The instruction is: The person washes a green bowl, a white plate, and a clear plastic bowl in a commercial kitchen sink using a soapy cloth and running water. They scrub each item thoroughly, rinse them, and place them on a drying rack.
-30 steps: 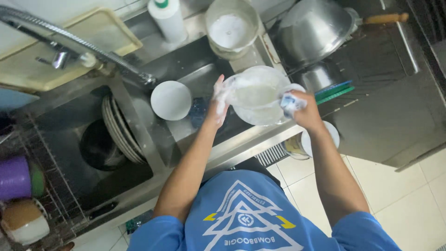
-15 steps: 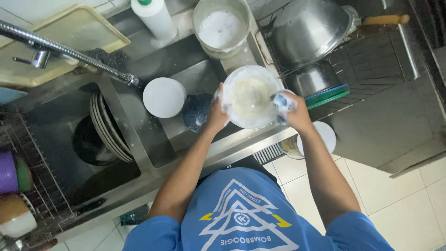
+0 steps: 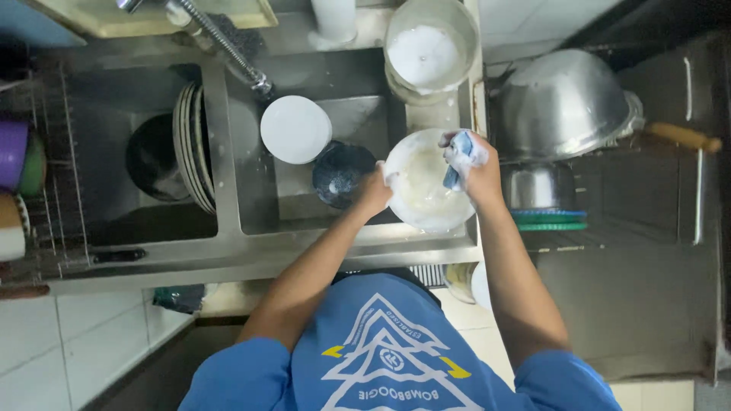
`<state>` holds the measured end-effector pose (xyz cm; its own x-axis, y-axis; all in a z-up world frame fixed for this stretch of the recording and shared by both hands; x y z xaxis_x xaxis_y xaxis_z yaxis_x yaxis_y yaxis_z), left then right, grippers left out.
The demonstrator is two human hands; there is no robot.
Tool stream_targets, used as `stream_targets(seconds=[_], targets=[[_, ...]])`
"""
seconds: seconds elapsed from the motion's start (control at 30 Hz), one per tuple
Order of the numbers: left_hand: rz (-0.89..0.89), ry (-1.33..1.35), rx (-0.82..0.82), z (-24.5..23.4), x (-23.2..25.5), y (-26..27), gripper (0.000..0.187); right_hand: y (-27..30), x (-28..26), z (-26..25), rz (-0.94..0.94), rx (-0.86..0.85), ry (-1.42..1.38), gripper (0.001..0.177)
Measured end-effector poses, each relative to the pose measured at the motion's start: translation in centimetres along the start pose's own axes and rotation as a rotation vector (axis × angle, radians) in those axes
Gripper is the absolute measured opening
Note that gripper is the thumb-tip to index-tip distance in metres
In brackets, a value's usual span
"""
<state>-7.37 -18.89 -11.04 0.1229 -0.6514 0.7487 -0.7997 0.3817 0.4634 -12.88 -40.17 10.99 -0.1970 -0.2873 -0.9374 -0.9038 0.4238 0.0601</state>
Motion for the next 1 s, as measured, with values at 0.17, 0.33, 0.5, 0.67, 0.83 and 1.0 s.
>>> stream_targets(seconds=[0.17, 0.33, 0.5, 0.67, 0.83, 1.0], targets=[[-0.054, 0.511, -0.041, -7.6, 4.3, 4.7, 0.058, -5.0, 1.5, -0.1, -0.038, 0.115, -0.089, 0.012], [-0.038, 0.812, 0.273, -13.5, -4.3, 0.1, 0.045, -12.3, -3.2, 1.1, -0.124, 0.061, 0.067, 0.01], [-0.061, 0.971, 0.473, -20.3, -8.0, -0.5, 0.041, -19.1, -2.8, 3.3, -0.307, 0.018, 0.407, 0.007], [-0.146, 0.954, 0.365, -18.5, -15.7, -3.9, 0.031, -20.3, -2.9, 6.4, -0.251, -0.07, 0.774, 0.018], [-0.051, 0.911, 0.467, -17.5, -20.6, -7.5, 0.028, -23.6, 1.3, 7.4, -0.144, -0.041, 1.021, 0.053], [-0.101, 1.038, 0.467, -18.1, -22.3, -8.7, 0.022, -25.2, 2.1, 7.8, -0.259, -0.072, 1.112, 0.063]])
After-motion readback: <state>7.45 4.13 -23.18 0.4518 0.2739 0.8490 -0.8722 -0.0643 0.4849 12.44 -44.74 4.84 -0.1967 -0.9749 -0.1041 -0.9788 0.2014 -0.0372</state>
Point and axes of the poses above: each hand's wrist, its own y-axis away from the middle knuckle, its own z-axis out of the palm, x = y × z, the point moved 5 cm from there along -y, towards the middle knuckle, and after that the axes turned 11 degrees about y, right-handed, at the moved point
